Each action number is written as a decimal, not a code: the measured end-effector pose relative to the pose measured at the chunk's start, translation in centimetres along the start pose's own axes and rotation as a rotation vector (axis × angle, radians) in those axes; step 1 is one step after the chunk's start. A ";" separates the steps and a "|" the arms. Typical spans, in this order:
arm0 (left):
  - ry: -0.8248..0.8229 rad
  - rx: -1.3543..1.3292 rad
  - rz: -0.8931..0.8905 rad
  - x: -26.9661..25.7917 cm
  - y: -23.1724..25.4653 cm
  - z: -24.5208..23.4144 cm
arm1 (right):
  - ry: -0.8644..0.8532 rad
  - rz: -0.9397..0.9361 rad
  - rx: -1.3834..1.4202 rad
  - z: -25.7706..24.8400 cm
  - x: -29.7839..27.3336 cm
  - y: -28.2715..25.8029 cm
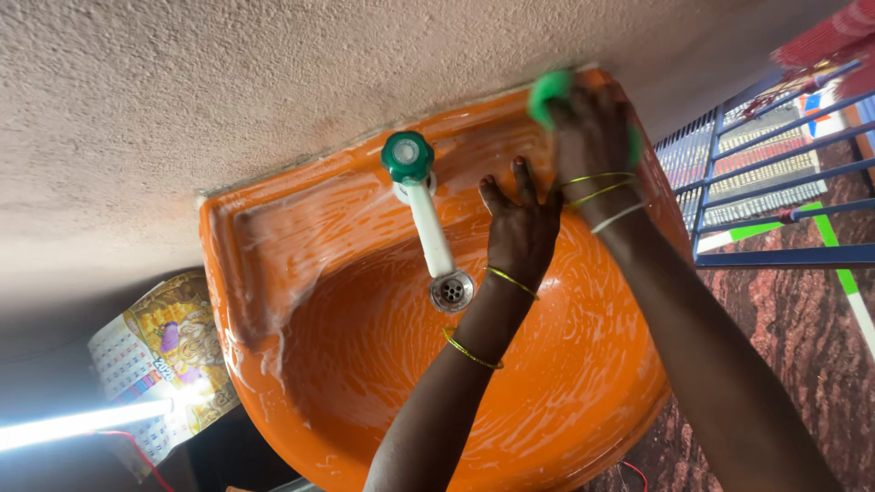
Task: The person scrubs an orange wall-mounted sink using a green sponge. They repeatedly wipe the basin, rim, and faucet area with soapy water, moving the sponge in circular and back-and-forth motions throughout the clip.
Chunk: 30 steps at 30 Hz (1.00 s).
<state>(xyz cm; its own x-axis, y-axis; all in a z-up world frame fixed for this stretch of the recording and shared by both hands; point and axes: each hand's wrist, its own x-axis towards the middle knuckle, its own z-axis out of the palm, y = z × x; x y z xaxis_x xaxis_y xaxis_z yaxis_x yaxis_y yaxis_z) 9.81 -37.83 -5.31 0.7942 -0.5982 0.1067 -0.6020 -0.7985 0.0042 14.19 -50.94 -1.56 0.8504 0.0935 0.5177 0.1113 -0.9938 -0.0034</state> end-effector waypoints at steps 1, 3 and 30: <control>0.025 0.032 0.003 -0.3 -0.3 0.4 | 0.015 -0.062 0.068 0.9 0.6 -0.9; 0.084 0.087 0.009 -0.8 -0.5 1.1 | 0.037 -0.098 0.155 1.3 1.5 -0.9; 0.054 -0.296 -0.104 -10.5 -6.6 -2.0 | -0.053 -0.045 0.160 2.8 -1.0 -9.0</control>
<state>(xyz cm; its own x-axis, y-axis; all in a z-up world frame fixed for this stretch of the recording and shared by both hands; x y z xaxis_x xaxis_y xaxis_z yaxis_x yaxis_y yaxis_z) 5.27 -26.19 -4.47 0.8520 -0.5036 0.1431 -0.5220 -0.7961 0.3061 13.73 -41.88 -4.46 0.8684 0.1445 0.4743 0.2264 -0.9666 -0.1200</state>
